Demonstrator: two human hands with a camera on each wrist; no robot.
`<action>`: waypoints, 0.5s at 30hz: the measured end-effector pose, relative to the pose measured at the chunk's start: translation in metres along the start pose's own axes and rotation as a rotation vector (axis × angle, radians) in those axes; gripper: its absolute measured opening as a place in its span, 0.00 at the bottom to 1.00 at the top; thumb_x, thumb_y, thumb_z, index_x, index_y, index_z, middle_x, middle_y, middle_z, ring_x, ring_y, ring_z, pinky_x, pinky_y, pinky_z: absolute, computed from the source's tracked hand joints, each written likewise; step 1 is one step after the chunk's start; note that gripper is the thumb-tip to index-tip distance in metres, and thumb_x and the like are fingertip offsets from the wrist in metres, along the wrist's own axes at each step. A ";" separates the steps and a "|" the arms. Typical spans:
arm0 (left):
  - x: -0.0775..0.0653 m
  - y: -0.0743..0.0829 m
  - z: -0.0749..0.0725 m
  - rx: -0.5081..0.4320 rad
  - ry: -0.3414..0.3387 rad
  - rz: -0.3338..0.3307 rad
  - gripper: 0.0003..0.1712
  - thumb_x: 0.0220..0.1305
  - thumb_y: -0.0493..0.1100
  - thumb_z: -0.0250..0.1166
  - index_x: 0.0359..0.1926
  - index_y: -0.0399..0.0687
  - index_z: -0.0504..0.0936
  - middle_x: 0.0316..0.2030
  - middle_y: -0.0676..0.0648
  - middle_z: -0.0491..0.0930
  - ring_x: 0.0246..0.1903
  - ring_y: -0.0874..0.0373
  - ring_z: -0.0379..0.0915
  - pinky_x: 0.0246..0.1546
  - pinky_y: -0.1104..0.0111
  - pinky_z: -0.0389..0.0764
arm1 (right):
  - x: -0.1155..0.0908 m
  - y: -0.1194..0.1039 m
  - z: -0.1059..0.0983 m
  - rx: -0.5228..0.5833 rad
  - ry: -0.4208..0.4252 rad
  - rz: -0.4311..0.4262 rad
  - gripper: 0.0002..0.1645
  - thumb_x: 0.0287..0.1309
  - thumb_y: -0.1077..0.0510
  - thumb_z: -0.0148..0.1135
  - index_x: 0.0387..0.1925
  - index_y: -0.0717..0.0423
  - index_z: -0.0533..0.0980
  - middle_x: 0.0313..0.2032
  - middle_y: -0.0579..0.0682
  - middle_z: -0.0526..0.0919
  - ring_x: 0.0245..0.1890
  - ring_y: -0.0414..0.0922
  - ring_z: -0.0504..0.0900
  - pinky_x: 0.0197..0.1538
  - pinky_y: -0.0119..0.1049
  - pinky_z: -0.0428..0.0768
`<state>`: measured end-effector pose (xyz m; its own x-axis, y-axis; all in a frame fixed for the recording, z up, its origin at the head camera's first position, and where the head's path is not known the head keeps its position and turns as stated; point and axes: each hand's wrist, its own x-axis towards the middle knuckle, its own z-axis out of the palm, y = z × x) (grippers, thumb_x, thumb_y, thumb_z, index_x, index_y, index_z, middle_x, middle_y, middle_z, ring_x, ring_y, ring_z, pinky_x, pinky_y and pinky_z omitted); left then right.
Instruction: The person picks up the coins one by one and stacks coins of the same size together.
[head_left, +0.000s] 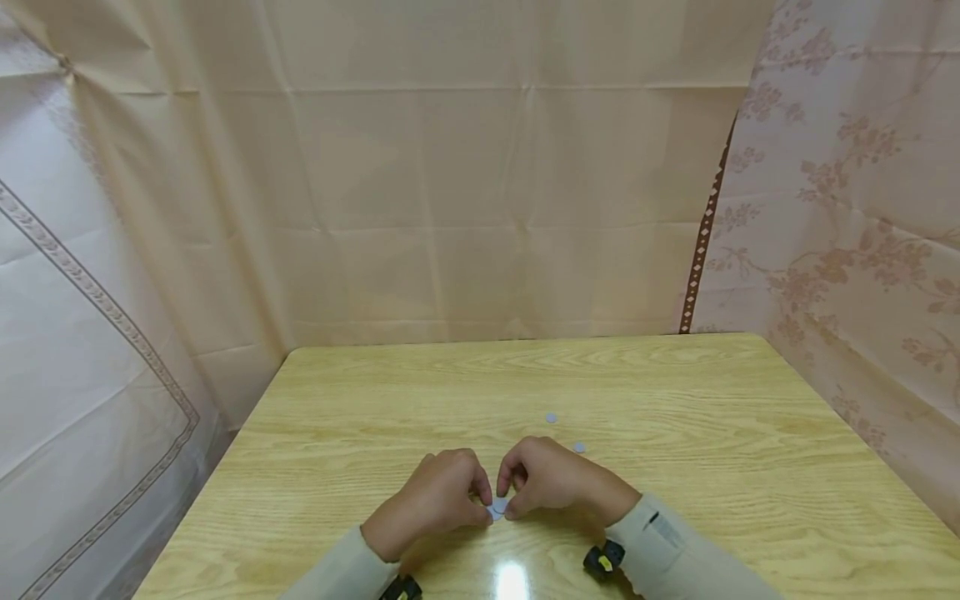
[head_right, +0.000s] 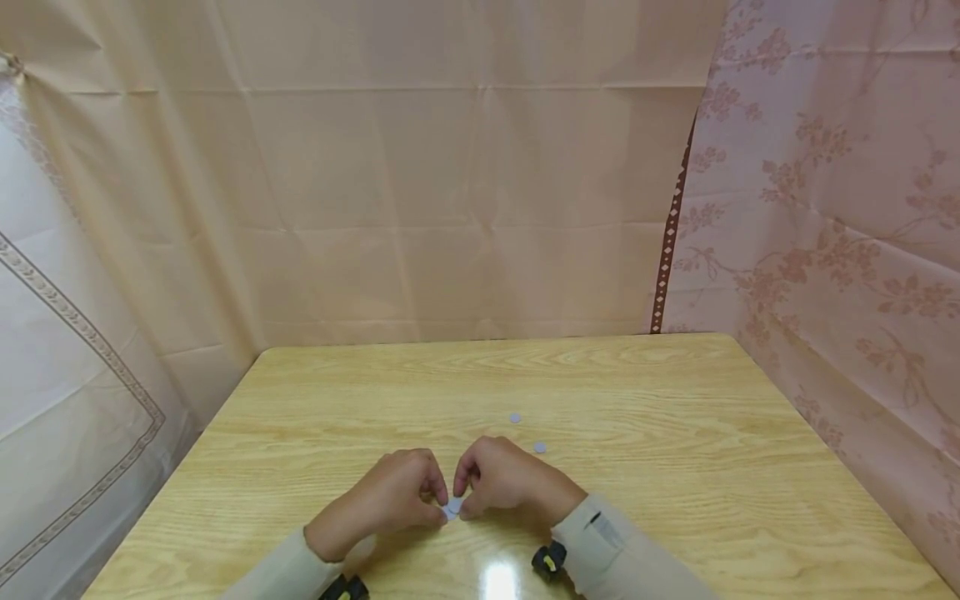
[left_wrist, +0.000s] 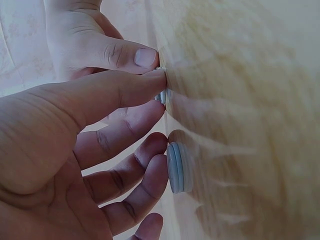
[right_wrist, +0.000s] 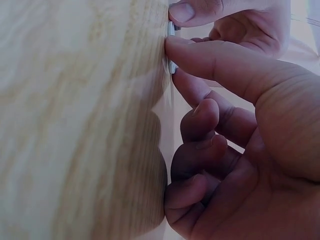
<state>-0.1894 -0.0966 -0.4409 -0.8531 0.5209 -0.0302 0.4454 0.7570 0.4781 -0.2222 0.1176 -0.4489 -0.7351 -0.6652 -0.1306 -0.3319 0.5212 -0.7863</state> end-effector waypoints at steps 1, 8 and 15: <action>0.000 0.000 0.000 0.001 0.000 0.000 0.10 0.47 0.46 0.83 0.23 0.63 0.87 0.33 0.64 0.81 0.32 0.69 0.71 0.48 0.46 0.74 | 0.000 0.000 0.000 -0.001 0.000 -0.001 0.10 0.47 0.62 0.81 0.31 0.51 0.85 0.18 0.43 0.74 0.18 0.36 0.68 0.23 0.29 0.66; 0.000 -0.001 -0.001 0.001 0.000 0.007 0.11 0.47 0.46 0.83 0.22 0.63 0.87 0.32 0.64 0.80 0.32 0.69 0.71 0.49 0.42 0.74 | 0.001 -0.001 0.002 -0.004 0.001 0.001 0.10 0.47 0.62 0.81 0.30 0.50 0.85 0.18 0.42 0.74 0.18 0.36 0.68 0.22 0.28 0.66; 0.000 -0.001 -0.001 0.011 0.004 0.002 0.12 0.46 0.47 0.84 0.21 0.64 0.86 0.31 0.64 0.79 0.31 0.69 0.70 0.47 0.47 0.73 | 0.001 -0.004 0.004 -0.012 0.010 -0.003 0.11 0.46 0.61 0.82 0.30 0.50 0.85 0.18 0.42 0.74 0.17 0.35 0.69 0.22 0.28 0.67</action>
<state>-0.1899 -0.0982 -0.4403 -0.8535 0.5205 -0.0257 0.4496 0.7604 0.4686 -0.2192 0.1130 -0.4483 -0.7396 -0.6618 -0.1223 -0.3410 0.5252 -0.7796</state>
